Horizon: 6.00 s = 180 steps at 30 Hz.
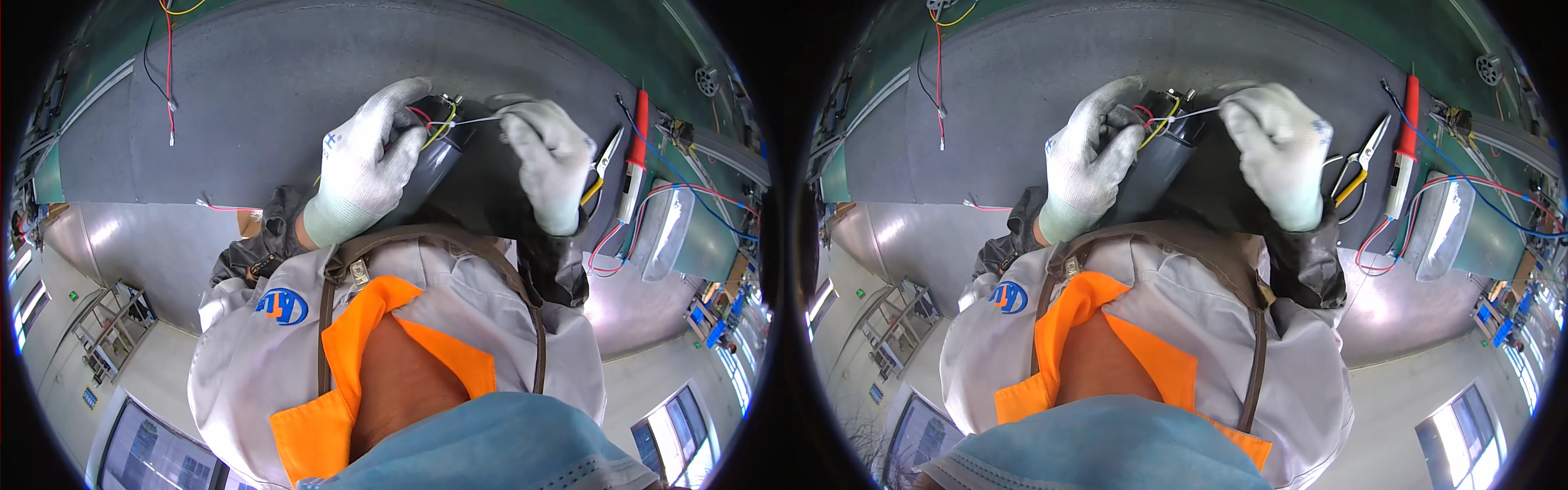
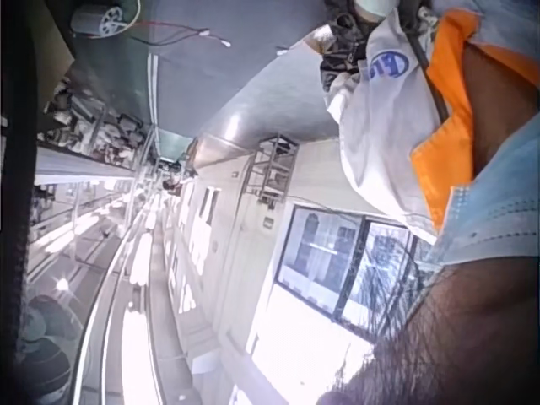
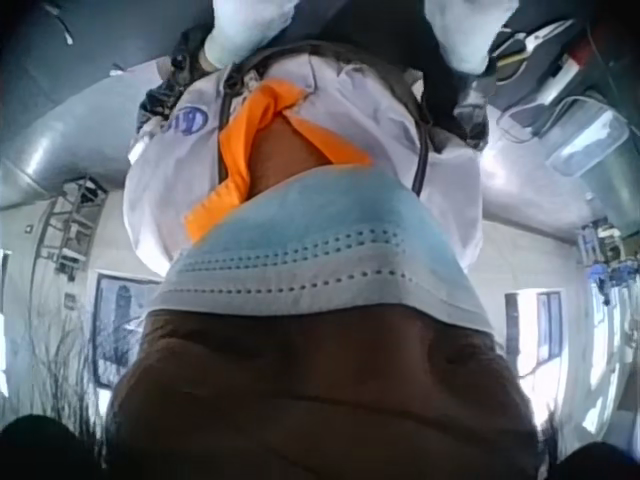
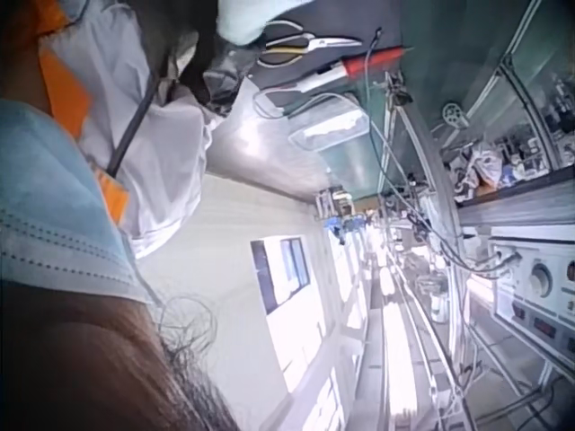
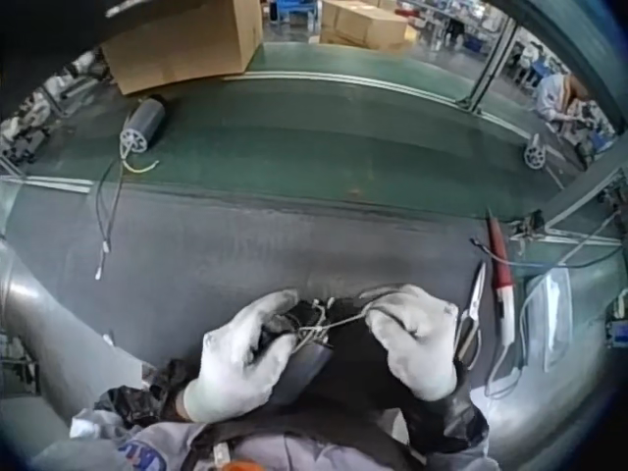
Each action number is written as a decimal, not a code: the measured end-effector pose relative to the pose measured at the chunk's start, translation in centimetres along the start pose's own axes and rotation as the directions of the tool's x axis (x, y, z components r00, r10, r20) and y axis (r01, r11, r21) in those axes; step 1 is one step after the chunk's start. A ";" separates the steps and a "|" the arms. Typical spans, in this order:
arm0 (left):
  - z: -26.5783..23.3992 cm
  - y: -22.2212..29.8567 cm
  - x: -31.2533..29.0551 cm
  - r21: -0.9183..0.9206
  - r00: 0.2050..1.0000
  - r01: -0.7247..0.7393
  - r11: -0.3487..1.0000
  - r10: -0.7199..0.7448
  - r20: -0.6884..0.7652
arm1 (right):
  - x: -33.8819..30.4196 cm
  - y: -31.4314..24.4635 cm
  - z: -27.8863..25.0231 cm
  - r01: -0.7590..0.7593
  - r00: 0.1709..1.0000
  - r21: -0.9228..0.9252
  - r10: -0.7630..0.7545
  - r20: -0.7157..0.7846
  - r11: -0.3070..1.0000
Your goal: Connecting wires to small electrical motors or components on an assembly line.
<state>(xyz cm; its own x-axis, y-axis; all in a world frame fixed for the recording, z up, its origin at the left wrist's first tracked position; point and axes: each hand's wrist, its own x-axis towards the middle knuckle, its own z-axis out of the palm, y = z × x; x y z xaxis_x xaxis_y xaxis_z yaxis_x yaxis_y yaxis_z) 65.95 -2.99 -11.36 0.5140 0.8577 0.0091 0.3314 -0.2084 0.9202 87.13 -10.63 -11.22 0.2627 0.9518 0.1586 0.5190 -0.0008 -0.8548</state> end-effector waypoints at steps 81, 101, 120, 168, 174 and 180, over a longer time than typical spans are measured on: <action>-8.3 -2.1 -0.7 0.326 0.810 -0.504 0.800 0.307 0.499 | -9.1 4.7 -5.2 -0.240 0.951 -0.549 0.306 0.030 0.800; -1.0 -7.1 13.9 -0.556 0.944 0.329 0.764 -0.250 0.215 | -4.3 6.7 -6.6 -0.386 0.886 0.536 0.463 -0.012 0.751; 5.2 -0.6 3.1 -0.715 0.869 0.471 0.517 -0.134 0.476 | -5.3 4.7 -1.9 0.027 0.979 0.220 -0.070 0.190 0.975; 10.3 -2.8 2.4 -0.928 0.933 0.360 0.101 -0.043 0.357 | -0.9 16.5 -12.8 -0.170 0.935 -0.061 0.141 -0.326 0.984; 9.4 -2.1 2.0 -0.939 0.951 0.305 0.156 -0.002 0.309 | 10.5 12.4 -9.6 -0.244 0.957 0.113 0.220 0.188 0.963; 8.8 -1.5 2.4 -0.935 0.957 0.283 0.216 0.008 0.291 | 13.1 10.2 -8.7 -0.352 0.878 -0.203 0.397 0.268 0.914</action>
<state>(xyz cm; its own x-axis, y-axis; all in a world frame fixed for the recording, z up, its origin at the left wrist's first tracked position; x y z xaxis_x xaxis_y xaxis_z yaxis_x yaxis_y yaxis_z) 73.67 -4.80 -16.15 0.7248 0.6820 -0.0977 -0.5227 0.6367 0.5670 102.95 -0.88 -13.59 0.2192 0.9172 -0.3328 0.5470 -0.3980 -0.7365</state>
